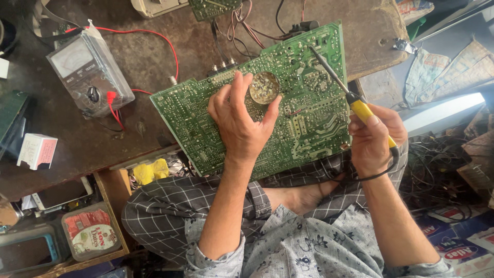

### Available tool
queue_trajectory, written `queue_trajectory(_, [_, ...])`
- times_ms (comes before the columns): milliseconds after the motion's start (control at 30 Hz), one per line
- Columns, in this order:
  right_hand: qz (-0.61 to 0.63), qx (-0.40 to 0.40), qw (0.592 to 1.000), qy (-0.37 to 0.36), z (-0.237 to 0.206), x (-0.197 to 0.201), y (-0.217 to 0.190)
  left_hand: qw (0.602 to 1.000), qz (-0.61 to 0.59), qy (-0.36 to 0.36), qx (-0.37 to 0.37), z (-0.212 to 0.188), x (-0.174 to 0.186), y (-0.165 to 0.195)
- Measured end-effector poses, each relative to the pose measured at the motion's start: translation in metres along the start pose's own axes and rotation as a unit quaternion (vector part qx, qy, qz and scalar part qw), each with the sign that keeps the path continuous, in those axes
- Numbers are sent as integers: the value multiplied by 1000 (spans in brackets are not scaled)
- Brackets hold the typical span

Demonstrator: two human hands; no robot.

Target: The person sits cross-legged on the floor and uses a soldering iron to work on a green circuit board held in their lap. They repeatedly apply the soldering iron to various points on the board while holding a small round tin with their left hand.

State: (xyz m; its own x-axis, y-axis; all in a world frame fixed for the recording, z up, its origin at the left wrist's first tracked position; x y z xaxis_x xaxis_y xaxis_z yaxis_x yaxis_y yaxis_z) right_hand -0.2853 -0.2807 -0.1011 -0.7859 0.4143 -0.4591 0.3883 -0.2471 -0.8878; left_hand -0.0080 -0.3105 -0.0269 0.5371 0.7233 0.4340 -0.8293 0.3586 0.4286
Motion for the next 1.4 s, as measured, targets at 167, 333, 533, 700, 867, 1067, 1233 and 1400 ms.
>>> queue_trajectory(167, [2,4,1000,-15,-8,-16,-11,1000,3,3,0,13,16,-3])
queue_trajectory(333, [-30,42,999,-16,-8,-2,-21,1000,3,2,-2,8,11,14])
queue_trajectory(533, [-32,86,995,-27,-6,15,-43,1000,2,3,-5,-1,7,36])
queue_trajectory(700, [-25,67,997,-17,-14,27,-55,1000,1,5,-3,-8,13,43])
queue_trajectory(867, [-36,58,998,-6,-19,32,-51,1000,4,5,-1,-13,16,45])
queue_trajectory(1067, [-43,38,998,-8,-19,31,-45,1000,2,2,1,-14,18,46])
queue_trajectory(1233, [-19,15,1000,-6,-22,23,-40,1000,3,-3,4,-14,20,41])
queue_trajectory(1400, [-11,16,1000,-6,-21,19,-37,1000,5,-1,3,-11,17,37])
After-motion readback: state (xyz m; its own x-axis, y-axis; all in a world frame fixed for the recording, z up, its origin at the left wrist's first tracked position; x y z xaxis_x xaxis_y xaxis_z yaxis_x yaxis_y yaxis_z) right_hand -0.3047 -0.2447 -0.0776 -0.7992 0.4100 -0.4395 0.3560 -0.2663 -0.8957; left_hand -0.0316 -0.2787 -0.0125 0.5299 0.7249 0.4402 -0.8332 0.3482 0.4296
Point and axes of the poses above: each hand's wrist, its own z-axis towards the middle knuckle, its own x-axis out of the back of the hand, y = z × x, the point moved 4 cm from there along z, towards the middle knuckle, and after that the axes turned 11 degrees about y, right-handed, at the moved point
